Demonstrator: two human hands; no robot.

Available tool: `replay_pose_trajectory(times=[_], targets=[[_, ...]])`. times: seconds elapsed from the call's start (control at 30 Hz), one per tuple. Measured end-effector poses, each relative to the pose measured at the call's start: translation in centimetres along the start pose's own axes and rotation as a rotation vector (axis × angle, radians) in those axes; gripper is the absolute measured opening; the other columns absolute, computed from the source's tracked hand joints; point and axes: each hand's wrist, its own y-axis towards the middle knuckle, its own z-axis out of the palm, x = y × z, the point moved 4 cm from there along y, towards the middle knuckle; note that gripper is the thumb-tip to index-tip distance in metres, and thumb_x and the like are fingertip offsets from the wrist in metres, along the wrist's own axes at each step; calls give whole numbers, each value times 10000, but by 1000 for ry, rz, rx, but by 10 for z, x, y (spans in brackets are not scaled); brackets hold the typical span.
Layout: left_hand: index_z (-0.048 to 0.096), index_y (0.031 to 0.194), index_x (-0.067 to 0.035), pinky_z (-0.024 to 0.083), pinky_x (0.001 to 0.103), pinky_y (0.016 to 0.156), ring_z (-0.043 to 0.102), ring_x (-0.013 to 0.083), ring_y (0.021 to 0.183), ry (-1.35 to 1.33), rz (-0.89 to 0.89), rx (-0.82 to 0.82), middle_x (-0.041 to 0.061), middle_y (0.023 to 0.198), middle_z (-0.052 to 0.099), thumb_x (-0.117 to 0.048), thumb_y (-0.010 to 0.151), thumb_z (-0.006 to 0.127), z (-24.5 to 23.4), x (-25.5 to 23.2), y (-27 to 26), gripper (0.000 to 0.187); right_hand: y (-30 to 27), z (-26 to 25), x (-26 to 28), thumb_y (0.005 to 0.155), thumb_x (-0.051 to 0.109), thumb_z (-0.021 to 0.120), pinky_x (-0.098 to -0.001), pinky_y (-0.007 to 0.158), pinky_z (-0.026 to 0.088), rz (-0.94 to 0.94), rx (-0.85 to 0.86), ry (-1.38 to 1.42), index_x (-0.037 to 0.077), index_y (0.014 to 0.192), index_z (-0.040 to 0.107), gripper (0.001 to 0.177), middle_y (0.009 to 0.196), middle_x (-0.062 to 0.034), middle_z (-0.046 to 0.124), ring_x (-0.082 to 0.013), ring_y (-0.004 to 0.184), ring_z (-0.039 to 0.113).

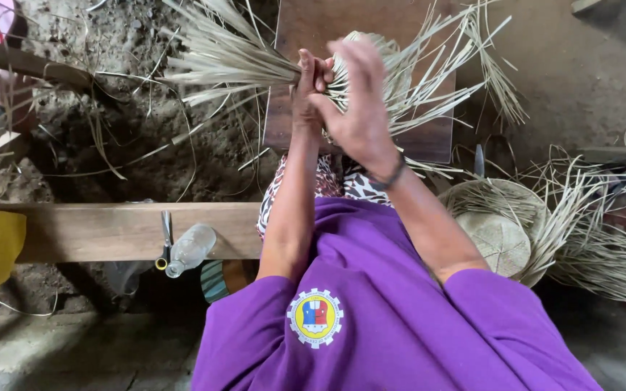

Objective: Weaving a hat using dried plant fibers or straw strips by interlacing them manually.

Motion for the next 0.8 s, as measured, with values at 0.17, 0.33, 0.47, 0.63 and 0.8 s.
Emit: replay_pose_trajectory(times=[0.17, 0.33, 0.47, 0.63, 0.8], targets=[[631, 896, -49, 476, 271, 863, 623, 130, 692, -335, -28, 28, -17, 497, 464, -333, 898, 592, -23, 30, 14, 287, -67, -3, -58, 746, 891, 398, -581, 1248, 164, 108, -90, -629, 92, 1514, 108, 1146, 1572, -163, 105, -363, 1484, 121], [514, 681, -101, 426, 315, 902, 613, 152, 741, -204, -34, -48, -10, 492, 443, -418, 853, 569, 4, 1, -3, 364, -76, 6, -67, 887, 724, 546, -564, 1227, 150, 91, -102, -676, 66, 1498, 161, 976, 1548, -214, 145, -396, 1467, 141], [381, 450, -164, 482, 336, 766, 388, 124, 426, 55, -17, -201, -8, 390, 336, -441, 835, 520, 32, -25, -11, 494, -75, -1, -70, 934, 657, 458, -552, 1205, 201, 55, -128, -609, 82, 1480, 245, 820, 1526, -184, 222, -362, 1445, 203], [377, 432, -169, 475, 324, 687, 312, 112, 357, 32, -28, -246, -31, 364, 308, -425, 838, 520, 31, -21, -7, 500, -54, -22, -58, 914, 507, 582, -530, 1124, 313, 2, -200, -363, 66, 1305, 461, 602, 1358, -130, 369, -315, 1293, 347], [363, 410, -168, 502, 306, 647, 308, 109, 330, 46, 8, -270, -30, 344, 280, -412, 835, 533, 26, -18, -3, 519, -29, -36, -53, 879, 406, 622, -464, 1036, 346, 23, -223, -234, 26, 1056, 563, 424, 1146, -112, 415, -278, 1157, 397]])
